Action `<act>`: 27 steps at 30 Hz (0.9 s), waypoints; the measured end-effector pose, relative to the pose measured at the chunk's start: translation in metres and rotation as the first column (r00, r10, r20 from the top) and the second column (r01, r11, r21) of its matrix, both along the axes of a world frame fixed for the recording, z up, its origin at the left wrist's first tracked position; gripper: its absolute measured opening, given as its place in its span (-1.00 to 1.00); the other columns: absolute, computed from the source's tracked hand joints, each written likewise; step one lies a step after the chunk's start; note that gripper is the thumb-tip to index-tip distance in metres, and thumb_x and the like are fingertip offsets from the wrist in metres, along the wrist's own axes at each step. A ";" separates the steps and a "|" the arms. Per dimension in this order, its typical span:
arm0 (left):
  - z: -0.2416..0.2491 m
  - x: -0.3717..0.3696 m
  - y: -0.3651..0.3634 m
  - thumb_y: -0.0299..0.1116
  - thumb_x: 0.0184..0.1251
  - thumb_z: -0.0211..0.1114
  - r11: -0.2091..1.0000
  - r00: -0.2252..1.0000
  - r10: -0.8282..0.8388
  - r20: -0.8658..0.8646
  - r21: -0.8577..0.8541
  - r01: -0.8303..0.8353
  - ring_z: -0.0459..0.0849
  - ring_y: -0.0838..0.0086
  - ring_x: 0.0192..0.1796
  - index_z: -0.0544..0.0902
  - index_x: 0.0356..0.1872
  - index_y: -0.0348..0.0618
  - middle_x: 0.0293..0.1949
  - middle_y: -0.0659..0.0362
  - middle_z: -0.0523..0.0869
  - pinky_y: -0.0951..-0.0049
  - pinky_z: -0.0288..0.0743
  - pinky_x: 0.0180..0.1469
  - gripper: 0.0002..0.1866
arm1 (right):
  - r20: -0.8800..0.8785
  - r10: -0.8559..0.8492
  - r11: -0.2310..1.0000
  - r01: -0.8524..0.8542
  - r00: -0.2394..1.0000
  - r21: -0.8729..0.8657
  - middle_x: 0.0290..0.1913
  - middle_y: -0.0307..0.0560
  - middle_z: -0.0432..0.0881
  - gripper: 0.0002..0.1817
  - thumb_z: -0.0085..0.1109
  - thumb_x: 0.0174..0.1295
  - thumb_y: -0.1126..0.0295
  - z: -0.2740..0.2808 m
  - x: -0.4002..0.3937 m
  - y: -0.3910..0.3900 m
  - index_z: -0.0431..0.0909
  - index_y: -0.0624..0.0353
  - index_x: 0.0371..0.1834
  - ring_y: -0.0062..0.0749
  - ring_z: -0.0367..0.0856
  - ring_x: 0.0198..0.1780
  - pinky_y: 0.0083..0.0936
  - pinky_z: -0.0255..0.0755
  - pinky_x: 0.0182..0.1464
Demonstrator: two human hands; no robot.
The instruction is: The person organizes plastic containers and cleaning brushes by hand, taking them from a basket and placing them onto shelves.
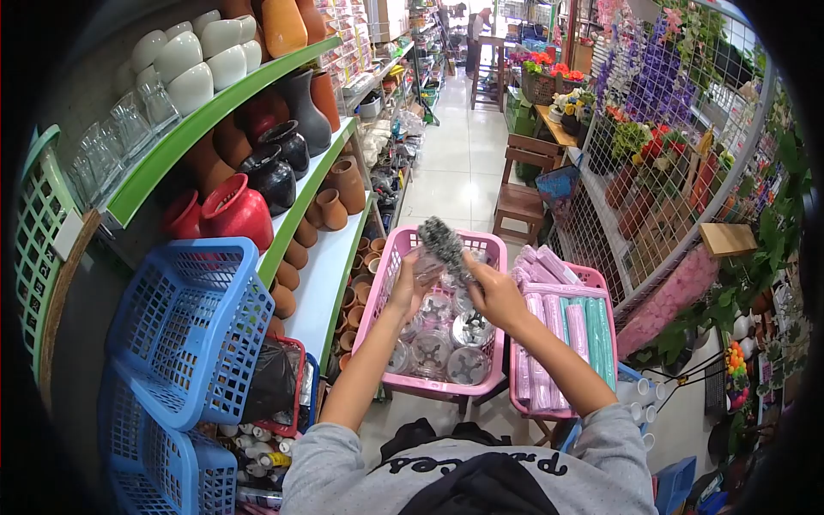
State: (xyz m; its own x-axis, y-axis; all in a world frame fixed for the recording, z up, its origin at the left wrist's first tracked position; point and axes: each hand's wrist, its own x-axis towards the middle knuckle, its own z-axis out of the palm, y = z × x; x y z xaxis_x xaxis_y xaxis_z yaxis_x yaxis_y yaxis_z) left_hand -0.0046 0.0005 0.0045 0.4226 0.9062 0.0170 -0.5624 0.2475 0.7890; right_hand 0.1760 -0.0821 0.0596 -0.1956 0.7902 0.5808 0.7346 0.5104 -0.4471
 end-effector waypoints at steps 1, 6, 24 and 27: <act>-0.003 0.003 0.000 0.11 0.29 0.12 0.997 0.997 0.076 0.006 -0.026 -0.076 0.56 0.37 0.00 0.36 0.18 -0.04 0.04 0.17 0.54 0.37 0.35 0.16 -0.42 | 0.055 0.008 0.999 -0.006 0.998 -0.034 -0.27 0.11 0.58 -0.37 0.06 0.11 0.47 0.003 -0.004 -0.003 0.23 0.00 0.33 0.06 0.58 -0.30 -0.16 0.48 -0.25; -0.002 0.004 -0.005 0.09 0.31 0.10 0.996 0.978 0.078 0.194 -0.048 -0.070 0.55 0.29 0.04 0.41 0.13 -0.08 0.02 0.17 0.56 0.31 0.34 0.19 -0.47 | 0.120 0.025 0.989 -0.007 0.992 -0.150 -0.28 0.13 0.58 -0.39 0.05 0.11 0.45 0.014 -0.009 -0.002 0.25 -0.01 0.32 0.07 0.58 -0.31 -0.16 0.48 -0.26; -0.010 0.001 -0.011 0.05 0.31 0.10 0.998 0.953 0.056 0.299 0.015 -0.064 0.45 0.40 0.17 0.38 0.17 -0.11 0.10 0.18 0.53 0.33 0.29 0.25 -0.45 | -0.158 -0.051 0.998 0.046 0.986 -0.036 -0.31 0.09 0.59 -0.39 0.08 0.08 0.48 0.004 -0.016 0.005 0.29 0.01 0.30 0.04 0.59 -0.31 -0.19 0.50 -0.25; 0.002 0.002 -0.018 0.00 0.29 0.11 0.998 0.937 0.068 0.343 -0.041 -0.057 0.50 0.37 0.13 0.43 0.14 -0.13 0.08 0.15 0.55 0.34 0.37 0.21 -0.48 | -0.145 0.014 0.997 -0.002 0.989 0.081 -0.26 0.17 0.60 -0.42 0.07 0.09 0.51 0.002 -0.016 0.011 0.32 0.08 0.27 0.07 0.59 -0.25 -0.19 0.48 -0.18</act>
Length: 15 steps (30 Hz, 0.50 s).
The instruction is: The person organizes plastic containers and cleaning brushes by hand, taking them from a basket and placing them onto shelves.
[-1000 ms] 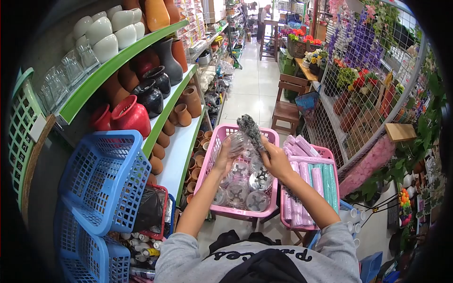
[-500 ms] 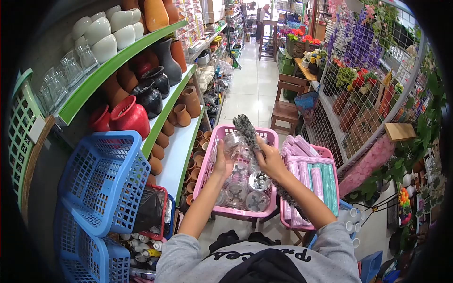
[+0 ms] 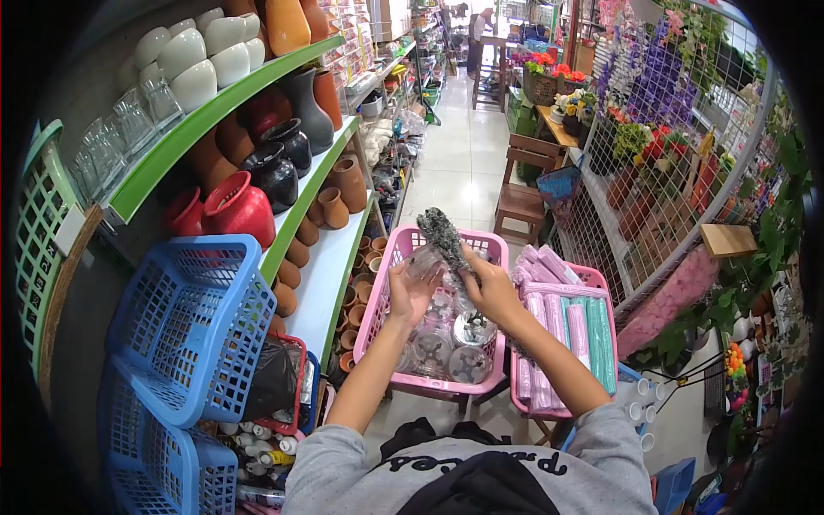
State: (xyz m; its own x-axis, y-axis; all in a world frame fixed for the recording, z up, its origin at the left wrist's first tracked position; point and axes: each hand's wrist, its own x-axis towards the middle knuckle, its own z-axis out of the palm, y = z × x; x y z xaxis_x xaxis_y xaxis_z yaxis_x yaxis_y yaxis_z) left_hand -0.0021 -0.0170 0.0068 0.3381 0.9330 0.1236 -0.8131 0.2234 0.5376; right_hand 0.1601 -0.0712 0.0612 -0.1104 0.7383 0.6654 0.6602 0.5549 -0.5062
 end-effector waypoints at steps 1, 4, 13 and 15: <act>0.003 0.003 -0.001 0.07 0.27 0.10 1.000 1.000 -0.002 0.005 -0.023 0.002 0.50 0.35 0.13 0.44 0.13 -0.12 0.07 0.15 0.56 0.31 0.36 0.22 -0.44 | 0.000 -0.002 1.000 0.002 1.000 0.002 -0.26 0.17 0.60 -0.42 0.07 0.09 0.51 0.002 -0.002 0.000 0.32 0.08 0.27 0.07 0.59 -0.25 -0.19 0.48 -0.18; 0.006 0.008 0.001 0.16 0.21 0.11 0.999 1.000 0.021 -0.013 -0.040 -0.021 0.51 0.31 0.13 0.45 0.14 -0.09 0.07 0.13 0.56 0.23 0.33 0.24 -0.38 | 0.062 0.064 0.996 -0.059 0.996 -0.072 -0.24 0.19 0.59 -0.42 0.06 0.10 0.52 0.009 -0.009 -0.006 0.31 0.07 0.28 0.06 0.59 -0.25 -0.20 0.48 -0.17; 0.002 -0.015 0.006 0.33 0.05 0.16 0.995 0.999 -0.042 -0.023 -0.090 0.040 0.55 0.33 0.03 0.49 0.09 0.01 -0.01 0.16 0.60 0.07 0.38 0.17 -0.28 | -0.004 0.024 0.995 -0.025 1.000 -0.094 -0.18 0.21 0.59 -0.45 0.06 0.16 0.47 -0.002 -0.003 0.002 0.29 0.08 0.29 0.10 0.59 -0.20 -0.18 0.46 -0.16; 0.002 -0.018 0.010 0.31 0.09 0.12 0.988 0.990 -0.111 -0.086 -0.122 0.100 0.56 0.40 -0.04 0.51 0.05 -0.02 -0.06 0.18 0.61 0.21 0.43 0.07 -0.32 | 0.011 0.038 0.997 -0.038 0.999 -0.064 -0.19 0.19 0.60 -0.43 0.07 0.15 0.46 0.001 -0.005 -0.001 0.28 0.07 0.30 0.09 0.59 -0.21 -0.17 0.46 -0.18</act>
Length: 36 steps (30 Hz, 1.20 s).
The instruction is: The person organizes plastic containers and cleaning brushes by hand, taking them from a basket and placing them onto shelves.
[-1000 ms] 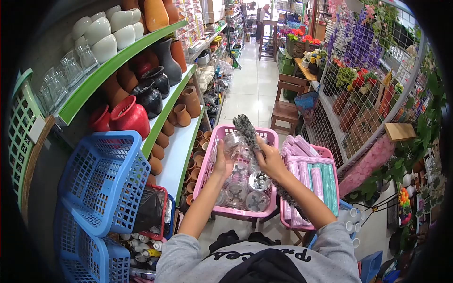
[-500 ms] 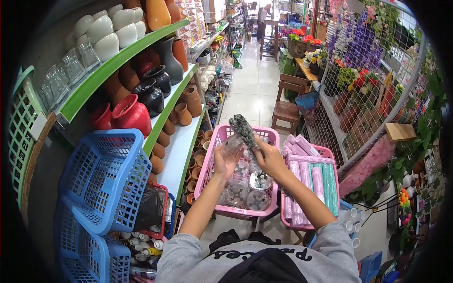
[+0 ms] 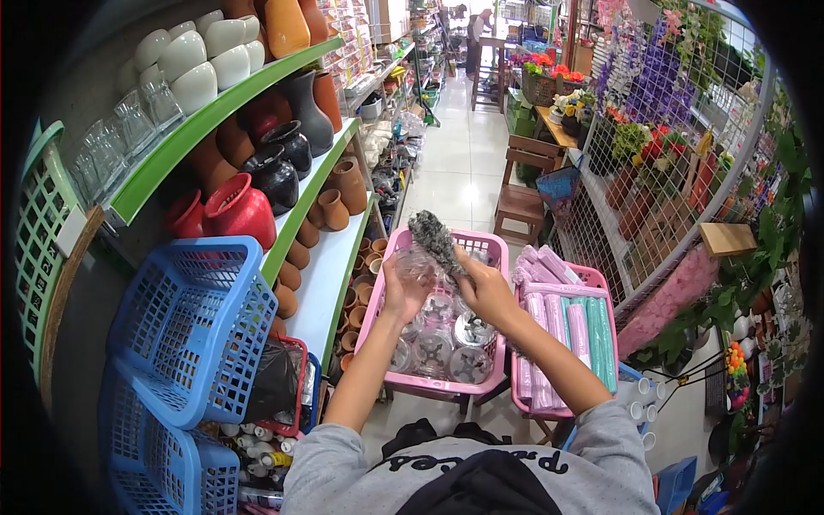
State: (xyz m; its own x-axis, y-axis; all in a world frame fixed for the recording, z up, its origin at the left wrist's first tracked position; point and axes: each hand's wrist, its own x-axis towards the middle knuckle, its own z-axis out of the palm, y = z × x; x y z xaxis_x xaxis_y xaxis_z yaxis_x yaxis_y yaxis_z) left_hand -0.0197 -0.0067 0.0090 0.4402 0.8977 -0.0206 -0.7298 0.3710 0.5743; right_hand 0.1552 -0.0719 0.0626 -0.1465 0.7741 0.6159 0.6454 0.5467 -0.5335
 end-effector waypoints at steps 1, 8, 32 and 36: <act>0.004 0.001 -0.002 0.31 0.09 0.12 1.000 1.000 0.000 0.000 0.001 0.000 0.56 0.40 -0.04 0.51 0.05 -0.02 -0.06 0.18 0.61 0.21 0.43 0.07 -0.32 | 0.039 -0.005 0.999 0.007 0.999 -0.053 -0.11 0.22 0.58 -0.44 0.07 0.14 0.49 0.004 -0.001 -0.003 0.29 0.13 0.28 0.10 0.59 -0.14 -0.20 0.46 -0.13; -0.012 -0.003 0.005 0.28 0.12 0.13 0.994 0.996 -0.057 -0.066 0.095 0.063 0.57 0.37 -0.02 0.48 0.08 -0.04 -0.04 0.17 0.60 0.21 0.47 0.06 -0.33 | 0.095 0.010 0.997 -0.002 0.995 -0.080 -0.21 0.15 0.60 -0.41 0.07 0.13 0.47 0.012 -0.003 -0.009 0.27 0.04 0.31 0.08 0.59 -0.22 -0.18 0.49 -0.19; 0.022 0.007 -0.005 0.31 0.20 -0.09 0.985 0.992 -0.111 0.065 0.141 0.101 0.48 0.27 0.13 0.35 0.24 0.00 0.14 0.11 0.50 0.16 0.34 0.14 -0.26 | -0.092 0.050 0.922 -0.081 0.995 -0.378 -0.01 0.31 0.56 -0.54 0.00 0.25 0.34 -0.001 0.033 0.006 0.36 0.25 0.21 0.05 0.56 0.05 -0.32 0.37 0.12; 0.024 0.011 -0.005 0.35 0.21 -0.18 0.996 0.999 -0.035 -0.010 0.077 0.035 0.55 0.30 0.00 0.44 0.16 0.04 0.02 0.15 0.59 0.18 0.42 -0.01 -0.29 | -0.127 0.024 0.912 -0.073 0.992 -0.403 0.05 0.29 0.53 -0.54 0.01 0.24 0.34 -0.003 0.037 0.004 0.37 0.26 0.21 0.04 0.52 0.12 -0.34 0.34 0.17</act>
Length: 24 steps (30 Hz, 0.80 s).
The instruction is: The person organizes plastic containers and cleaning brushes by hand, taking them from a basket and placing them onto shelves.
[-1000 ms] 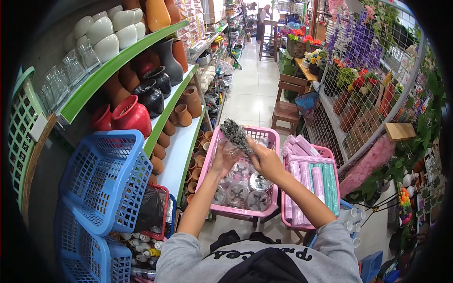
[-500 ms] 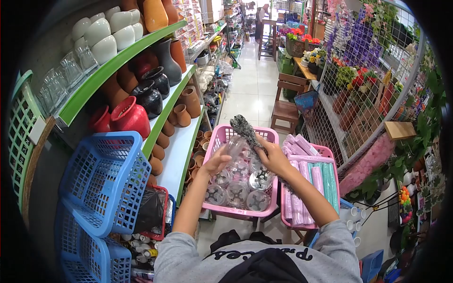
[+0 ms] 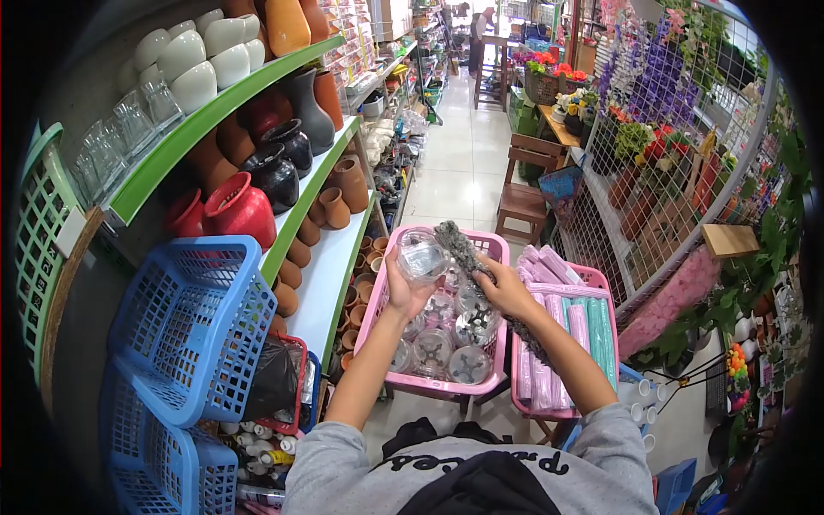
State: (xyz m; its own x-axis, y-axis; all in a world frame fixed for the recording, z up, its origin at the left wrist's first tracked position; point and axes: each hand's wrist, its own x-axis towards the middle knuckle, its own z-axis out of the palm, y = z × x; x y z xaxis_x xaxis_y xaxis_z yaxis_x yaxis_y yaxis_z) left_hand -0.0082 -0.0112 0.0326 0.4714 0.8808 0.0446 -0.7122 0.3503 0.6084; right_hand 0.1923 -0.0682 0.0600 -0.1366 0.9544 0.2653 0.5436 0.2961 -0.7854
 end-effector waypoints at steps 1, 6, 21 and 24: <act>0.000 0.000 0.001 0.34 0.22 -0.19 1.000 1.000 -0.002 -0.027 0.023 0.002 0.55 0.32 0.00 0.44 0.15 0.04 0.02 0.16 0.58 0.19 0.43 -0.02 -0.30 | 0.002 0.002 1.000 -0.002 1.000 0.000 0.05 0.29 0.53 -0.54 0.01 0.24 0.34 -0.001 0.000 0.000 0.37 0.26 0.21 0.04 0.52 0.12 -0.34 0.34 0.17; -0.019 0.006 0.000 0.32 0.23 -0.25 0.999 0.984 -0.041 -0.173 0.016 0.045 0.54 0.35 0.03 0.46 0.13 0.05 0.03 0.19 0.58 0.19 0.44 0.02 -0.31 | 0.110 0.023 0.999 -0.020 0.994 -0.026 -0.39 0.21 0.63 -0.52 0.05 0.21 0.35 0.019 -0.016 -0.006 0.38 0.16 0.23 -0.18 0.59 -0.44 -0.39 0.46 -0.24; -0.029 0.001 -0.003 0.36 0.25 -0.25 0.994 0.959 0.051 -0.278 -0.081 -0.077 0.55 0.40 0.02 0.45 0.15 0.02 0.01 0.20 0.59 0.24 0.42 0.06 -0.28 | 0.391 0.168 0.982 -0.188 0.905 0.014 -0.26 0.24 0.62 -0.50 0.06 0.15 0.41 0.011 -0.013 0.002 0.40 0.03 0.24 0.06 0.61 -0.27 -0.16 0.48 -0.15; -0.015 -0.010 -0.002 0.29 0.29 -0.28 0.998 0.979 0.052 -0.195 0.031 -0.047 0.53 0.32 0.09 0.44 0.18 -0.03 0.04 0.16 0.58 0.21 0.40 0.14 -0.29 | 0.309 0.335 0.922 -0.377 0.890 0.086 -0.41 0.23 0.60 -0.51 0.02 0.17 0.40 -0.004 -0.013 -0.003 0.39 0.06 0.23 0.05 0.62 -0.38 -0.18 0.48 -0.24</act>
State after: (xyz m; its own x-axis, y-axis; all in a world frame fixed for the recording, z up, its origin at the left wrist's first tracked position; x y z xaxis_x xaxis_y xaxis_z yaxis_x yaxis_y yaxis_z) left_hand -0.0182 -0.0130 0.0181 0.4292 0.9030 -0.0206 -0.5945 0.2996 0.7462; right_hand 0.1792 -0.0711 0.0555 -0.5492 0.7832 0.2915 0.5735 0.6069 -0.5503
